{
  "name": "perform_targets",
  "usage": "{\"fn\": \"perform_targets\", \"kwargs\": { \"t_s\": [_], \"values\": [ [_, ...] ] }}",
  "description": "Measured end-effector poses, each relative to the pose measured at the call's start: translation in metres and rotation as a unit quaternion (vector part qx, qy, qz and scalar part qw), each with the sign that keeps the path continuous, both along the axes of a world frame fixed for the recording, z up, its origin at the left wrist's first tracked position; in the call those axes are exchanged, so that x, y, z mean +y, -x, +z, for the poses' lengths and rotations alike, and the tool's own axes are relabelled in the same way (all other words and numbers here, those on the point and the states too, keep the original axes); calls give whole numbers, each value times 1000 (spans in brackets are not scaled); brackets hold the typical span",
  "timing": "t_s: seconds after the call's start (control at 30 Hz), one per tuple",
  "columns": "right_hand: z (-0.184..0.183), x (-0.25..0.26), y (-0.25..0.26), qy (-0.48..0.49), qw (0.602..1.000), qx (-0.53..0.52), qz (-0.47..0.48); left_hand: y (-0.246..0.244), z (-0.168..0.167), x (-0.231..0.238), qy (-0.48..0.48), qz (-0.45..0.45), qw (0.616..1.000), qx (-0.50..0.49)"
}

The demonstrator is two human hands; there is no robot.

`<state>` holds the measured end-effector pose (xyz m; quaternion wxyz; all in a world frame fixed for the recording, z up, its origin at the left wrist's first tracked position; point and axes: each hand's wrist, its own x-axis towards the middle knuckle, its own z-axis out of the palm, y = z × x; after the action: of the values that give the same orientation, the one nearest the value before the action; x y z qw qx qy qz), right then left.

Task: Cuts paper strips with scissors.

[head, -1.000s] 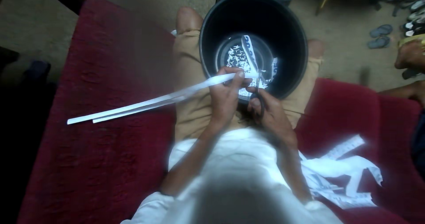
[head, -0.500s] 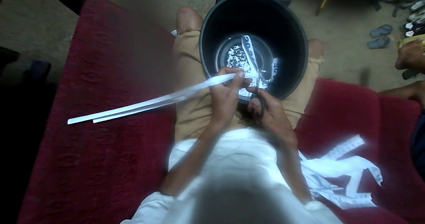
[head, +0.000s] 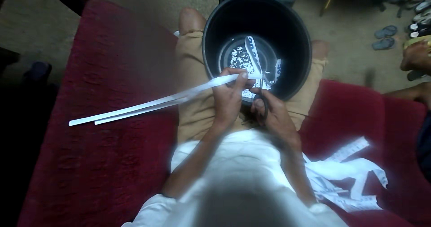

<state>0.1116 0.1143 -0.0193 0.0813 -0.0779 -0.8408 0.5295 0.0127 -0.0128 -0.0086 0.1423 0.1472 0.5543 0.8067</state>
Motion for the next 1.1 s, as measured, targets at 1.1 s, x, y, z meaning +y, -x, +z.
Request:
{"fn": "perform_targets", "kwargs": {
  "t_s": [1.1],
  "values": [
    [3,0,-3,-17,999,-13,26,0,4,0,-7,6,999,-36]
  ]
}}
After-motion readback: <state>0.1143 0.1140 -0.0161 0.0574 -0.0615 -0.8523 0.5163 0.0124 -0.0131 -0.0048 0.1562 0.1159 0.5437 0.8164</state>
